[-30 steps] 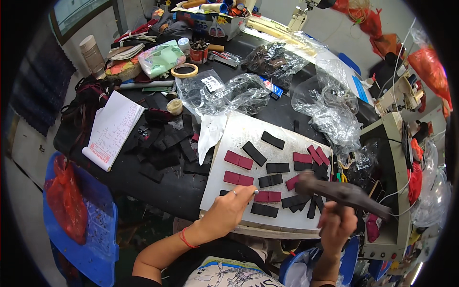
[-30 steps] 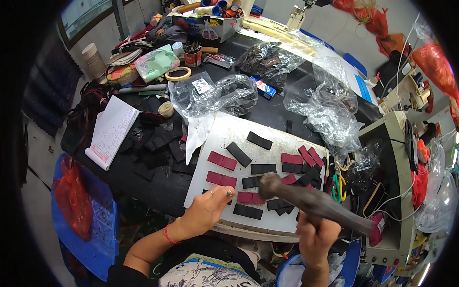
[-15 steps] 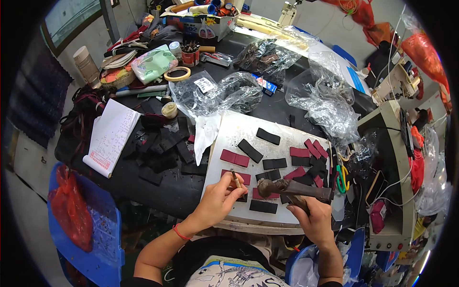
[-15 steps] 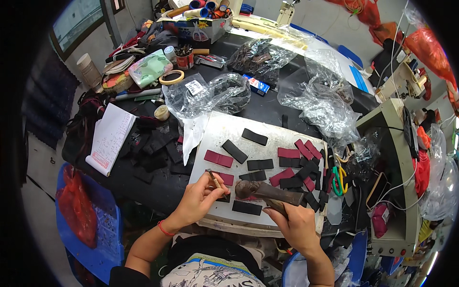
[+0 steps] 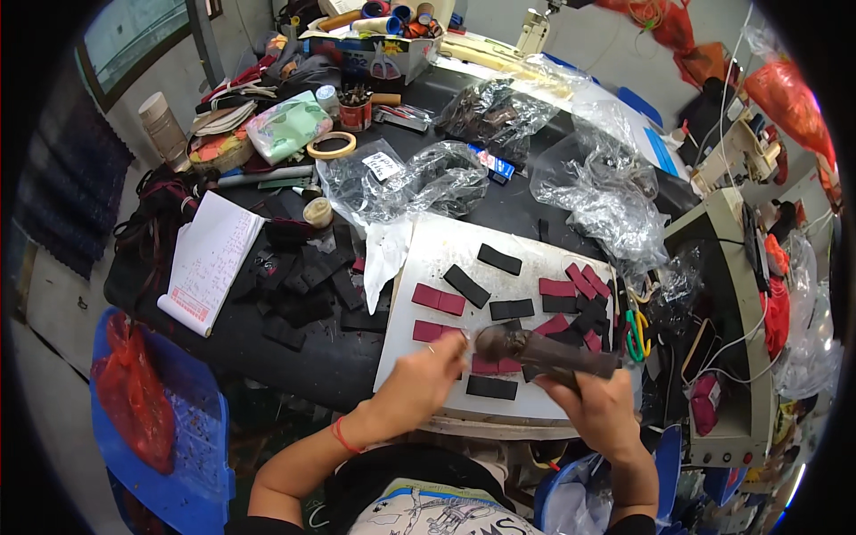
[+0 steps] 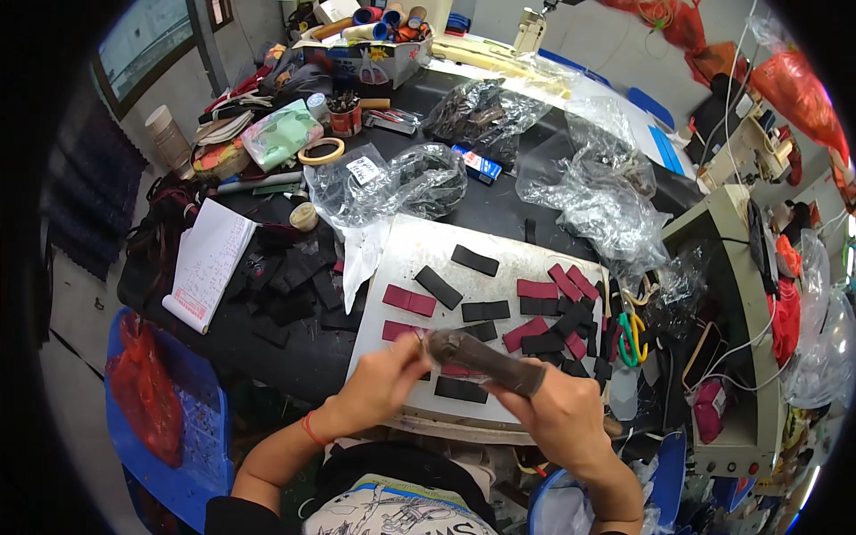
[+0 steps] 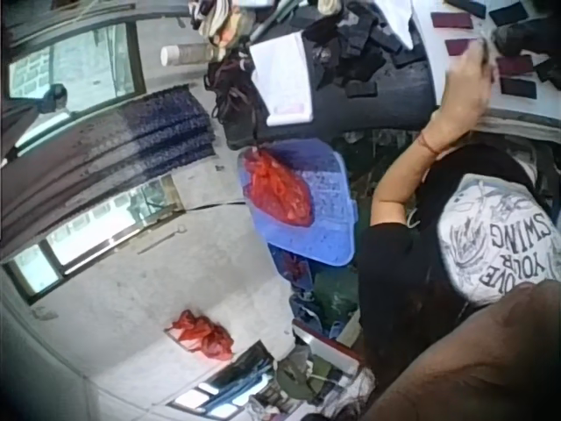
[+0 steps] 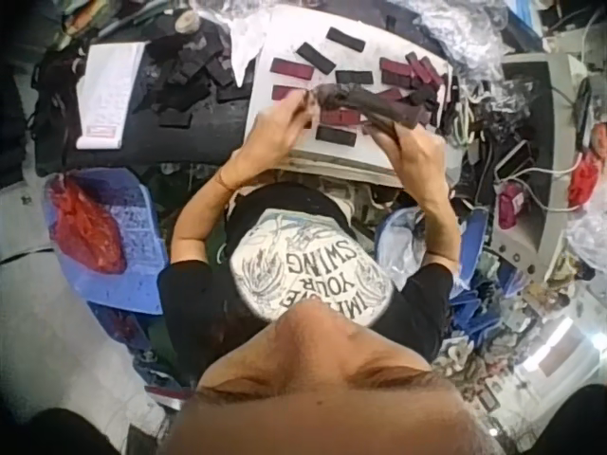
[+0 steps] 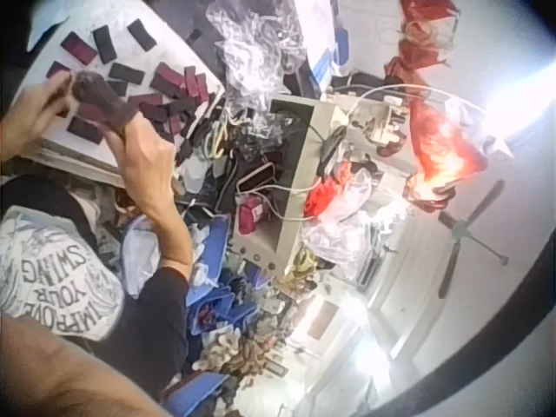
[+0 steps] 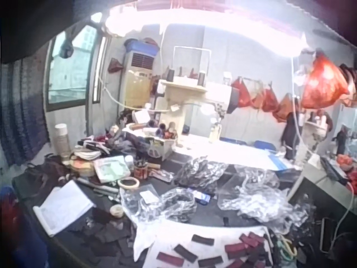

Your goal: The person uses a hammer and a metal punch to drive fasteners into small rectangular pieces of black and maroon material. The person repeatedly picks up a piece, positions the punch, and strikes it with the hammer, then moves the finished piece aside.

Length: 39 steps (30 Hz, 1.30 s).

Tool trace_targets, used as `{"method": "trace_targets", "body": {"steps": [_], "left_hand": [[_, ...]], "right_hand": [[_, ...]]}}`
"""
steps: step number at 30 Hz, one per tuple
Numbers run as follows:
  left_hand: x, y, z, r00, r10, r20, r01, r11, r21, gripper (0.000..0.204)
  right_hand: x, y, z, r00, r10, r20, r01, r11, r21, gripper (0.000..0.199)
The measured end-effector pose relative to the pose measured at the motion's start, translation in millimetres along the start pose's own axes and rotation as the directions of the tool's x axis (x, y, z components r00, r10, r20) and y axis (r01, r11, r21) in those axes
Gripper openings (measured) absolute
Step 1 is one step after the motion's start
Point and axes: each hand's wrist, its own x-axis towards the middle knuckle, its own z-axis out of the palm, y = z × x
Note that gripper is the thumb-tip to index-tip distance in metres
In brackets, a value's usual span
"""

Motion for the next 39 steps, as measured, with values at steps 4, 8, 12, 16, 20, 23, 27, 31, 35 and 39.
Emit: {"method": "trace_targets", "body": {"steps": [4, 8, 12, 16, 20, 23, 27, 31, 35, 39], "left_hand": [[4.5, -6.7, -8.6, 0.963, -0.251, -0.095, 0.18, 0.867, -0.464, 0.017], [-13.1, -16.7, -31.2, 0.93, -0.295, -0.217, 0.128, 0.817, -0.563, 0.021], [-25.2, -21.6, -35.6, 0.926, -0.341, -0.165, 0.184, 0.786, -0.59, 0.023], [-27.4, -26.2, -34.0, 0.931, -0.344, -0.127, 0.226, 0.811, -0.54, 0.023], [-25.3, -25.9, -35.0, 0.93, -0.349, -0.117, 0.249, 0.83, -0.499, 0.021], [-23.7, -24.1, -36.1, 0.935, -0.339, -0.108, 0.253, 0.846, -0.47, 0.02], [-25.7, -28.7, -35.3, 0.944, -0.309, -0.113, 0.232, 0.869, -0.437, 0.017], [-26.3, -23.6, -35.5, 0.969, -0.213, -0.129, 0.17, 0.944, -0.283, 0.016], [-24.6, -19.9, -30.6, 0.987, 0.007, -0.159, -0.006, 1.0, 0.007, 0.017], [-27.7, -12.7, -28.7, 0.987, 0.131, -0.094, -0.111, 0.976, 0.19, 0.021]], "right_hand": [[-17.1, 11.0, 26.1, 0.996, 0.09, 0.014, -0.091, 0.994, 0.061, 0.027], [-9.6, -4.8, 44.9, 0.994, 0.019, 0.109, -0.031, 0.994, 0.108, 0.034], [-2.8, -11.2, 53.8, 0.975, -0.006, 0.224, -0.014, 0.996, 0.085, 0.035], [2.2, -15.0, 54.9, 0.955, 0.0, 0.296, -0.009, 1.0, 0.029, 0.036], [2.5, -13.9, 56.0, 0.95, 0.005, 0.313, -0.015, 0.999, 0.032, 0.035], [3.2, -13.6, 54.4, 0.947, 0.012, 0.322, -0.022, 0.999, 0.029, 0.035], [2.6, -13.3, 56.4, 0.947, 0.023, 0.321, -0.04, 0.998, 0.047, 0.034], [3.4, -12.1, 52.9, 0.957, 0.022, 0.289, -0.045, 0.996, 0.073, 0.032], [7.7, -8.3, 32.3, 0.994, 0.012, 0.109, -0.026, 0.992, 0.123, 0.03], [22.8, -27.0, 6.5, 1.0, 0.009, 0.006, -0.01, 0.958, 0.288, 0.021]]}}
